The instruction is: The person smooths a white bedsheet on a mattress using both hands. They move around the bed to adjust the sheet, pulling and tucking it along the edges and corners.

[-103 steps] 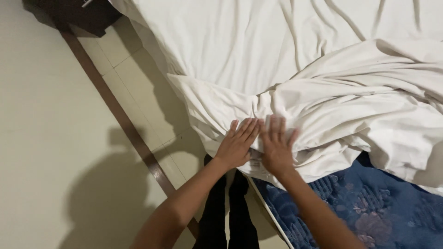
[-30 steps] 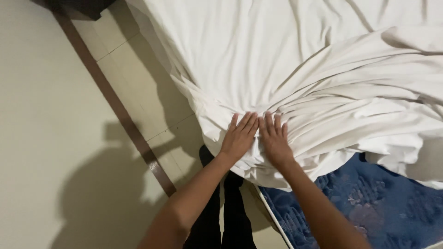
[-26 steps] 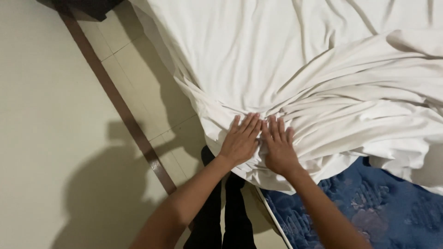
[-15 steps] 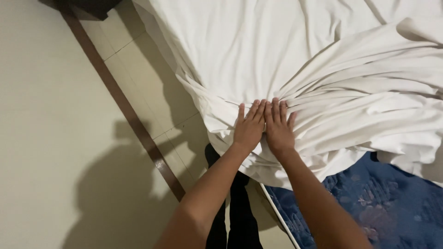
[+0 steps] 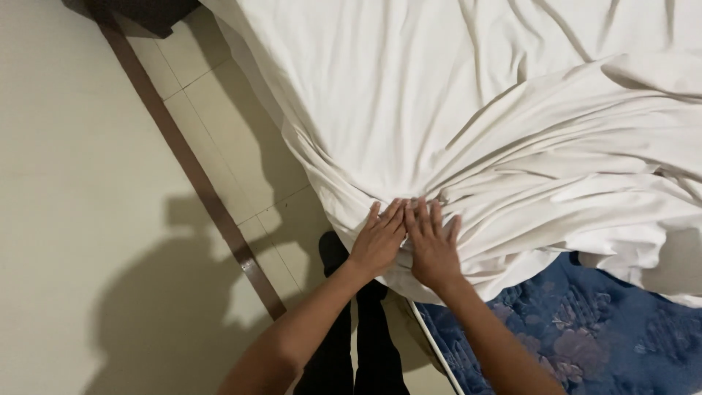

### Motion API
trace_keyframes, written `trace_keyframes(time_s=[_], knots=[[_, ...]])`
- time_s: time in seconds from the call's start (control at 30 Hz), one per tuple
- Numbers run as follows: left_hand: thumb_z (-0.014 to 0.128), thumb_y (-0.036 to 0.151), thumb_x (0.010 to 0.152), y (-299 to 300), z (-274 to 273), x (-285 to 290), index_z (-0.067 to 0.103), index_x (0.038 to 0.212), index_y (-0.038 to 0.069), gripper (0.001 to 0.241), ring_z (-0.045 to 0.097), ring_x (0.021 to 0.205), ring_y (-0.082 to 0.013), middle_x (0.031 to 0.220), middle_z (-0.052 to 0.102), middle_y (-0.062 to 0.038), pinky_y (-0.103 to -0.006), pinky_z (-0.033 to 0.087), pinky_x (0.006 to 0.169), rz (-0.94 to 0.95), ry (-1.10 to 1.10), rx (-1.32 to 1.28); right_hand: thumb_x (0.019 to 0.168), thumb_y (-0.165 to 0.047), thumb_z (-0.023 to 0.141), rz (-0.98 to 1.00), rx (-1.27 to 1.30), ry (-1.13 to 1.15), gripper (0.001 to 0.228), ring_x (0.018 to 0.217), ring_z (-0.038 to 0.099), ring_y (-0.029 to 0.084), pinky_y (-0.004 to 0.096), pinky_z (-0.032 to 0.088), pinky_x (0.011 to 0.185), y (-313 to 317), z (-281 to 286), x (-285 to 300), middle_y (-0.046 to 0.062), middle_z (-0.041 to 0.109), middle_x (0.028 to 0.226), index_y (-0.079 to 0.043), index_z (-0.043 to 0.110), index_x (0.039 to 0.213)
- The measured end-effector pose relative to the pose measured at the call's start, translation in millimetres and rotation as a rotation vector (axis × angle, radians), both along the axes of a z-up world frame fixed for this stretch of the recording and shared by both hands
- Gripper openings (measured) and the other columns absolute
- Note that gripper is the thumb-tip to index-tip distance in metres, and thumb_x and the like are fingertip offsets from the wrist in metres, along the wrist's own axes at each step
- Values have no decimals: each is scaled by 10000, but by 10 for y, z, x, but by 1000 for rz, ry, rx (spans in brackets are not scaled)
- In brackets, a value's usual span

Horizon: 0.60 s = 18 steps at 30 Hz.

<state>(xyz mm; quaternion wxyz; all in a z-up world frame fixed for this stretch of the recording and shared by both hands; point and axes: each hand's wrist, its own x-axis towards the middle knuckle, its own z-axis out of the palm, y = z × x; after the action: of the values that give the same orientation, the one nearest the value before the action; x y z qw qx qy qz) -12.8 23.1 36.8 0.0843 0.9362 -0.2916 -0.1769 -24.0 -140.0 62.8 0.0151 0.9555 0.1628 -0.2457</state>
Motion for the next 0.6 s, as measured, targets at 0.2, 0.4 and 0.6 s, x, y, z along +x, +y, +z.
trace_keyframes(time_s=[0.2, 0.4, 0.6], knots=[[677, 329, 805, -198, 436, 471, 292, 1568, 36, 904, 151, 1541, -302, 1652, 234, -142, -553, 72, 1244, 105, 221, -170, 819, -276, 739, -54, -118, 29, 1050, 1605, 4, 353, 736, -6, 1180, -278, -61, 374, 140, 35, 1752, -203, 129, 1670], [518, 174, 964, -444, -341, 306, 413, 1541, 167, 586, 240, 1544, -247, 1658, 322, -14, -574, 105, 1257, 188, -25, -38, 955, -186, 566, -178, 207, -122, 736, 1567, 103, 471, 743, 110, 1167, -342, -883, 106, 232, 181, 1707, -41, 265, 1611], [499, 110, 979, -279, -207, -27, 474, 1538, 106, 560, 308, 1548, -250, 1642, 419, -46, -554, 145, 1276, 153, -86, -127, 953, -173, 512, -103, 137, -114, 692, 1548, 145, 479, 745, 133, 1172, -241, -620, -126, 266, 192, 1656, -2, 275, 1580]])
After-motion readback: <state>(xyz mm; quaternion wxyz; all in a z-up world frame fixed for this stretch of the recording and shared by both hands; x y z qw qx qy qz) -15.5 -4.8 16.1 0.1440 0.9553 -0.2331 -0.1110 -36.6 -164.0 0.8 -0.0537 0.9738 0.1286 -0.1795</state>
